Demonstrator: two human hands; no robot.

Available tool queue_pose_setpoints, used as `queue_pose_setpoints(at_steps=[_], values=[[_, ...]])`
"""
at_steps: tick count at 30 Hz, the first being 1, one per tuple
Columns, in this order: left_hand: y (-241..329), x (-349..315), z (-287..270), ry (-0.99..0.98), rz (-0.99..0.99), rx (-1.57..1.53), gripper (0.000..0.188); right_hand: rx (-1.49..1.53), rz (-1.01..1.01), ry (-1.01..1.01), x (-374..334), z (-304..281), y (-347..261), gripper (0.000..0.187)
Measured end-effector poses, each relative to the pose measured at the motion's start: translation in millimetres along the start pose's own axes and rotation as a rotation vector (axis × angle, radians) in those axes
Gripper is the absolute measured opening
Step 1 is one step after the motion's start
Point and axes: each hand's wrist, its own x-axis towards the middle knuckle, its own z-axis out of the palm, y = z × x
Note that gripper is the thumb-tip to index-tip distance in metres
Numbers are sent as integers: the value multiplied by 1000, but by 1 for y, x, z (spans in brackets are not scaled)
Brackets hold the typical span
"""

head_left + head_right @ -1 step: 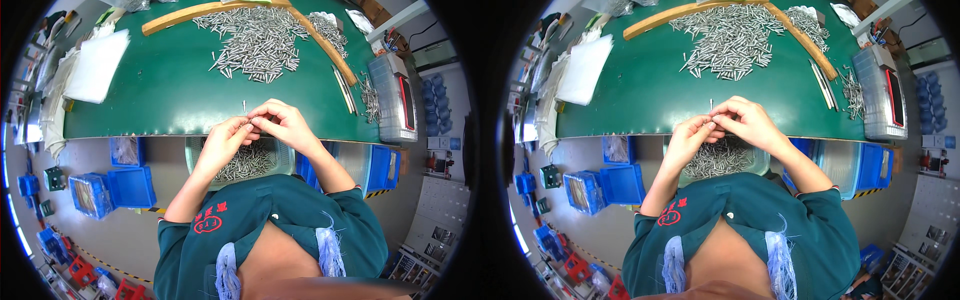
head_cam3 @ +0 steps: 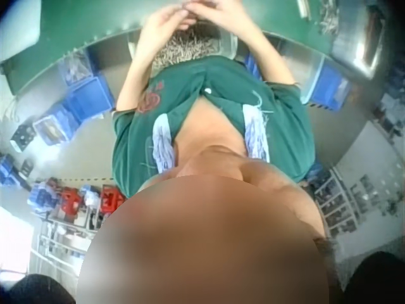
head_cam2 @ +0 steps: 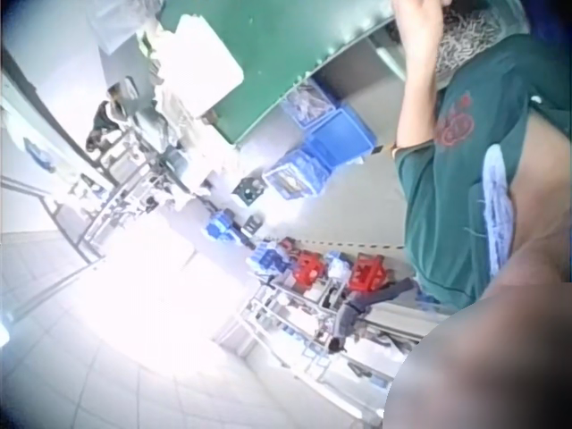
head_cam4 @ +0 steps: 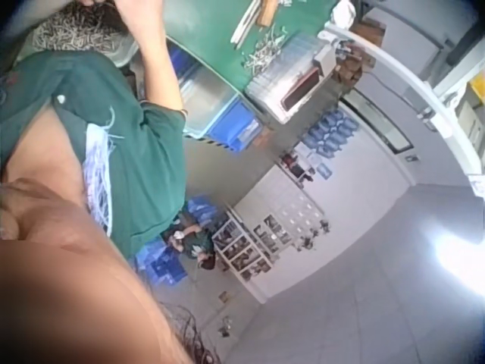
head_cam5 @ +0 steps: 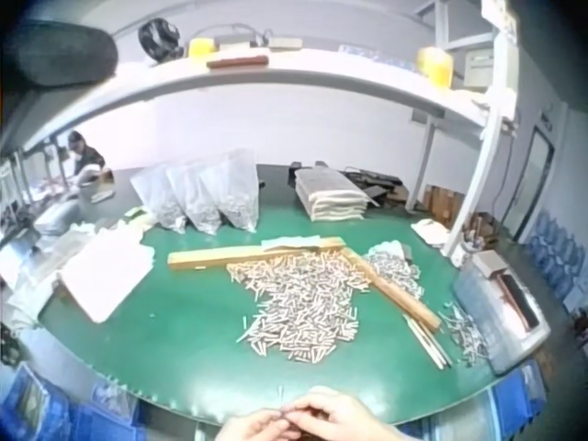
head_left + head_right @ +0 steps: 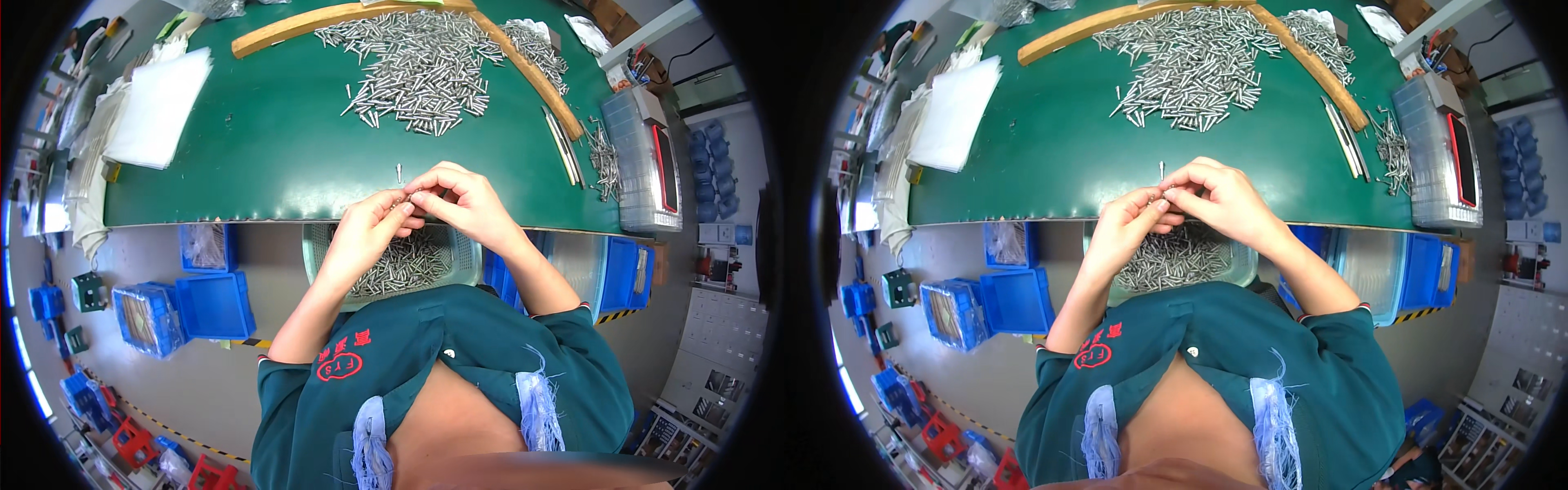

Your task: Sorting small metal pins into a plastic tray on a workshop table.

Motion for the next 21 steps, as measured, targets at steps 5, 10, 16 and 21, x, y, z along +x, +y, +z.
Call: queue_pose_setpoints(at_steps=[5,10,16,21], values=[[4,0,-1,-34,-28,-52,29,-39,-44,-20,0,-2,3,16],[5,0,-2,-48,-27,-27,30,-80,-67,-33,-1,-3,1,16],[9,-1,-7,-100,-80,-90,30,-62,-55,-26,-3,0,-2,17],[15,0,-9,-177,-159,-66,30,-74,-63,-22,-4,2,-1,16]])
